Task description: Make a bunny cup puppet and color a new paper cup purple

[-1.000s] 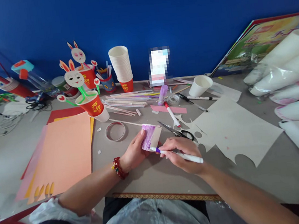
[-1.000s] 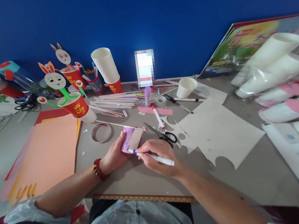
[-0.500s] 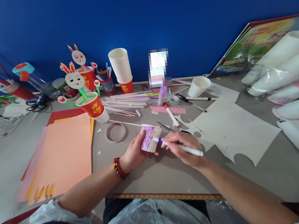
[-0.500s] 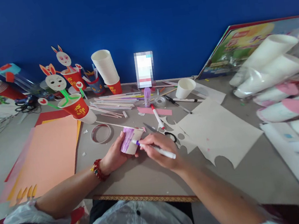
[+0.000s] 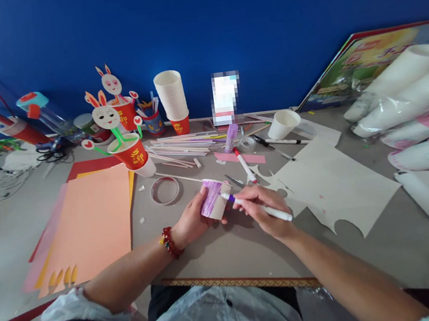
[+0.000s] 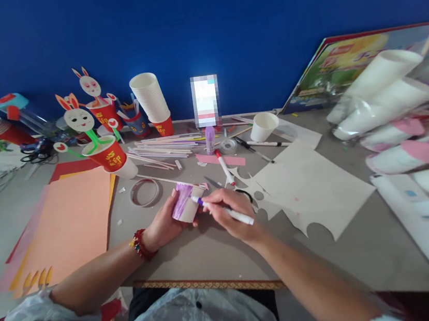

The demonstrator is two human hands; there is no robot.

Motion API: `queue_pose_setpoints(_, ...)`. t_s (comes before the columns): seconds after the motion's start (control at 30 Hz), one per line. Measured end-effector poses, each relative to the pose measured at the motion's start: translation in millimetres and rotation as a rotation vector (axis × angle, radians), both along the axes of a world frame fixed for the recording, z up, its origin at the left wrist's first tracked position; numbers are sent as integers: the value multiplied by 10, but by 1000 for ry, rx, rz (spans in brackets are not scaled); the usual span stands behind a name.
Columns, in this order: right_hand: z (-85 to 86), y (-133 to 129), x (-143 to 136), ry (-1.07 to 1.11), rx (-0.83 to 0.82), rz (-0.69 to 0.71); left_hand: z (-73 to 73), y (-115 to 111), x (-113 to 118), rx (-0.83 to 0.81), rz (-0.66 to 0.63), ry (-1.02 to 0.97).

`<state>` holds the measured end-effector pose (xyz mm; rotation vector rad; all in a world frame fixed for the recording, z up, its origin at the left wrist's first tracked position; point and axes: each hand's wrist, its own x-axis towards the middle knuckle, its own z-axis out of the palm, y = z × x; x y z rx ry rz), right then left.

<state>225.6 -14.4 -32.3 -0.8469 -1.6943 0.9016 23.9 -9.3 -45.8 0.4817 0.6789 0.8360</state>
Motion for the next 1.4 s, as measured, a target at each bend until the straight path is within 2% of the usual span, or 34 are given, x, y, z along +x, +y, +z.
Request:
queue_pose_setpoints(0.07,7,-10,-14,-10,22,128,14,1,3,2,6,-25)
queue_pose_setpoints(0.1,9,-10,-16,-16,29,143,20,3,4,0,8,-38)
queue_pose_setpoints(0.23,-9,13,6,-11,-13,-85,22,12,0,-33,4,-72)
queue_pose_setpoints(0.27,-11,14,6,-6,-22,-106,17,13,-2,-39,3,-80)
queue_pose_setpoints(0.3,-10,10,-1,-3,-18,-82,11,13,-5,-43,-1,-87)
queue_pose_setpoints(0.4,13,-17,-39,-6,38,117,-8,12,-12,-43,-15,-100)
queue_pose_setpoints(0.47,29,-21,-45,-10,71,153,-20,14,-18,-42,-30,-119)
queue_pose_setpoints(0.6,33,7,-5,1,49,-77,-28,23,-28,-50,-50,-166)
queue_pose_setpoints(0.63,35,11,0,1,44,-73,-27,24,-30,-51,-51,-171)
queue_pose_setpoints(0.77,49,0,-16,-21,102,124,-25,24,-31,-51,-57,-164)
queue_pose_setpoints(0.8,49,-2,-16,-24,107,118,-27,25,-29,-49,-57,-163)
queue_pose_setpoints(0.93,31,0,-5,-15,60,-69,-35,29,-24,-50,-50,-181)
queue_pose_setpoints(0.97,30,-1,-7,-11,60,-63,-34,28,-24,-51,-53,-181)
queue_pose_setpoints(1.1,36,-9,-20,-20,116,133,-24,25,-30,-57,-70,-162)
queue_pose_setpoints(1.13,33,-6,-14,-26,119,124,-23,25,-30,-60,-68,-160)
queue_pose_setpoints(1.27,17,16,15,-23,77,-80,-23,29,-28,-62,-55,-169)
queue_pose_setpoints(1.33,27,11,4,-13,76,-19,-19,29,-26,-61,-58,-172)
queue_pose_setpoints(1.4,45,0,-16,-8,97,124,-15,27,-27,-62,-67,-172)
